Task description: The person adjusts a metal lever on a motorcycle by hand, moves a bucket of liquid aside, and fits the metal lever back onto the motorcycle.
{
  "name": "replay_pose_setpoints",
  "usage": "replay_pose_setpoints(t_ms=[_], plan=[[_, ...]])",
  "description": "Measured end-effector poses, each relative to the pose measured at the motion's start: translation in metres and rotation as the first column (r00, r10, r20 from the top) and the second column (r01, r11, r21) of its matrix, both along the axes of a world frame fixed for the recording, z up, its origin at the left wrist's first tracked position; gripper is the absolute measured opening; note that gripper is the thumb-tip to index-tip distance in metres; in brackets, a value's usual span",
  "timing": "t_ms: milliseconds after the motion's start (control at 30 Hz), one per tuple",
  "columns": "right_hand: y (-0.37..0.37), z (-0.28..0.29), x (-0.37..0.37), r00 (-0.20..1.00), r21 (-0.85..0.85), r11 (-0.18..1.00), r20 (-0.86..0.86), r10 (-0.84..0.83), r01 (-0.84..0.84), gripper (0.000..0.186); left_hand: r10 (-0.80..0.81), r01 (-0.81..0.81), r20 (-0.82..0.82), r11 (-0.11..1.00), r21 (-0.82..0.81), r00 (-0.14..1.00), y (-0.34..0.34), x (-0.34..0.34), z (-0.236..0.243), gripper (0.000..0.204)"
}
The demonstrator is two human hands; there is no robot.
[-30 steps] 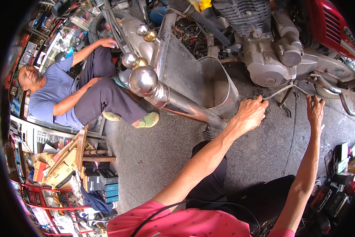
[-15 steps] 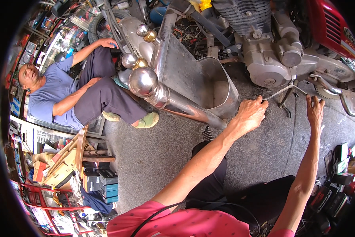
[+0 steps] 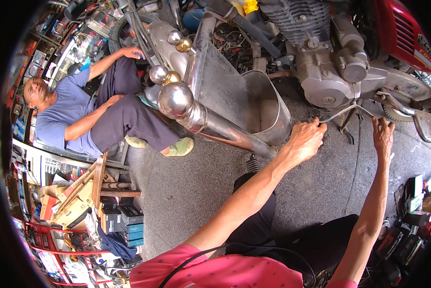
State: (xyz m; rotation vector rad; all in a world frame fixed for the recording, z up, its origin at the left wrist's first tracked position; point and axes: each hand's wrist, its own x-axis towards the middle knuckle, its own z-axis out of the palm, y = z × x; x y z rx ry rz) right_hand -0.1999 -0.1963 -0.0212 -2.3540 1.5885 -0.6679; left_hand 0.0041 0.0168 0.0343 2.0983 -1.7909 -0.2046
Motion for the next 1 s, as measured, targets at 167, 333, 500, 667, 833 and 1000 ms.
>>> replay_pose_setpoints(t_ms=[167,333,500,667,833,1000], plan=[[0.001,0.000,0.002,1.000,0.032,0.999,-0.014,-0.007,0.007,0.045,-0.024,0.025,-0.067,1.000,0.015,0.997,-0.003,0.007,0.000,0.018],[-0.004,-0.006,-0.010,1.000,-0.054,0.998,-0.018,-0.012,0.011,0.042,-0.029,0.029,-0.054,0.999,-0.013,0.998,-0.008,-0.002,-0.001,0.019],[0.004,0.000,0.006,0.999,-0.024,0.998,0.001,-0.054,0.054,0.041,-0.055,0.055,0.049,0.998,-0.007,0.997,-0.006,0.007,-0.005,0.026],[0.003,-0.003,0.005,0.998,-0.022,0.997,0.004,-0.068,0.068,0.042,-0.066,0.070,-0.063,0.996,0.064,0.996,-0.010,0.007,0.004,0.019],[0.004,0.000,0.001,0.998,-0.027,0.998,-0.012,-0.059,0.058,0.044,-0.084,0.083,-0.026,0.995,-0.048,0.996,-0.010,0.006,0.000,0.015],[0.006,0.001,0.002,0.998,-0.021,0.998,-0.005,-0.056,0.056,0.045,-0.064,0.064,-0.011,0.998,0.018,0.998,-0.011,0.003,0.005,0.016]])
